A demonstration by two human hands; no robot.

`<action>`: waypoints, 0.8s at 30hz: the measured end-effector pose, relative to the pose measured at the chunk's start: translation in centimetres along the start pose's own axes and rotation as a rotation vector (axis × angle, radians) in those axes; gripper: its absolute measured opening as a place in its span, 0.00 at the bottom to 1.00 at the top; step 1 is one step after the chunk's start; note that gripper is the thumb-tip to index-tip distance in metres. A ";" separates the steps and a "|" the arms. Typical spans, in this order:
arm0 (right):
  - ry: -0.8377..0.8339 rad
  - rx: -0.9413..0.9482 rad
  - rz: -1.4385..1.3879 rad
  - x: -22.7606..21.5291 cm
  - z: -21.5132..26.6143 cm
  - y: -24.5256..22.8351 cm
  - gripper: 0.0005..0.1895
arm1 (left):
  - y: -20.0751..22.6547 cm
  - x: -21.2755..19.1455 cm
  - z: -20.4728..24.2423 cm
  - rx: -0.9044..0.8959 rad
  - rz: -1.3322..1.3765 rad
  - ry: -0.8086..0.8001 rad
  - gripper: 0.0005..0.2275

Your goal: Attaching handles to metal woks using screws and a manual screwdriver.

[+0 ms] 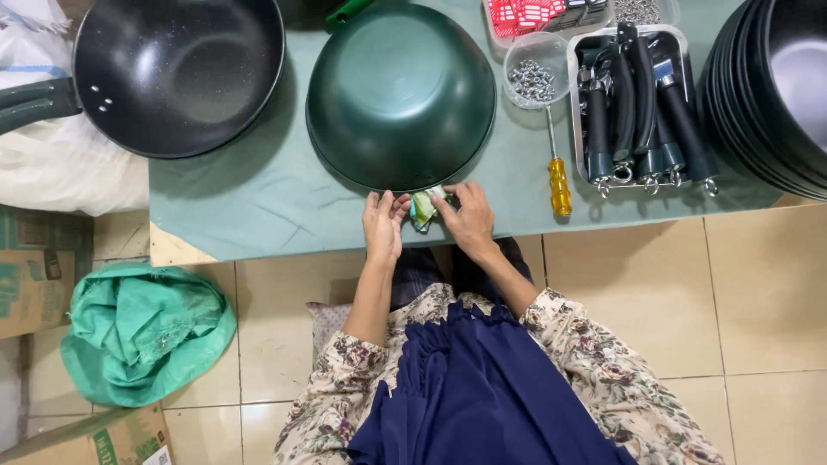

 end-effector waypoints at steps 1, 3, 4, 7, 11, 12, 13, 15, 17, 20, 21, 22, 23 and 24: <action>-0.018 0.003 -0.017 -0.3 0.1 0.1 0.16 | 0.1 0.2 0.5 0.010 0.012 0.019 0.23; -0.040 0.029 -0.043 -1.1 0.2 0.7 0.14 | 1.9 1.9 2.8 0.077 -0.040 0.083 0.25; -0.066 0.052 -0.070 -1.5 0.2 1.0 0.13 | 3.1 2.6 4.0 0.147 -0.089 0.151 0.27; -0.081 0.087 -0.133 -2.8 0.2 2.5 0.08 | 5.0 3.4 6.5 0.315 -0.196 0.224 0.23; -0.070 0.093 -0.208 -4.0 0.0 5.2 0.06 | 5.6 7.0 8.0 0.414 -0.301 0.169 0.19; -0.063 0.109 -0.233 -4.2 0.0 6.0 0.05 | 5.6 8.8 8.1 0.409 -0.355 0.084 0.16; -0.054 0.123 -0.259 -4.4 -0.2 6.7 0.05 | 5.5 10.5 8.2 0.406 -0.408 -0.002 0.14; -0.044 0.129 -0.285 -5.7 -0.2 7.3 0.06 | 5.8 13.6 8.4 0.378 -0.466 -0.084 0.12; -0.032 0.137 -0.309 -7.4 -0.3 7.4 0.06 | 5.2 16.0 7.8 0.348 -0.523 -0.170 0.10; 0.029 0.106 -0.308 -11.2 -0.7 6.4 0.07 | 3.0 19.7 6.0 0.288 -0.620 -0.355 0.10; 0.079 0.088 -0.288 -12.9 -0.8 5.9 0.06 | 2.6 21.5 5.7 0.286 -0.692 -0.432 0.09; 0.128 0.071 -0.266 -14.5 -1.0 5.5 0.06 | 2.1 23.3 5.5 0.283 -0.765 -0.510 0.08; 0.137 0.074 -0.264 -15.8 -1.1 5.8 0.06 | 1.4 24.5 5.0 0.283 -0.765 -0.520 0.08; 0.206 0.048 -0.211 -17.7 -1.2 5.8 0.07 | 0.4 26.2 4.8 0.280 -0.831 -0.604 0.08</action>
Point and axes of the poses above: each hand's wrist, its own z-axis away from the middle knuckle, its own x-axis out of the palm, y = z × x, the point moved 8 cm from there along -z, towards the middle knuckle, and after that the axes turned 10 degrees about -y, right-handed, at the moved point
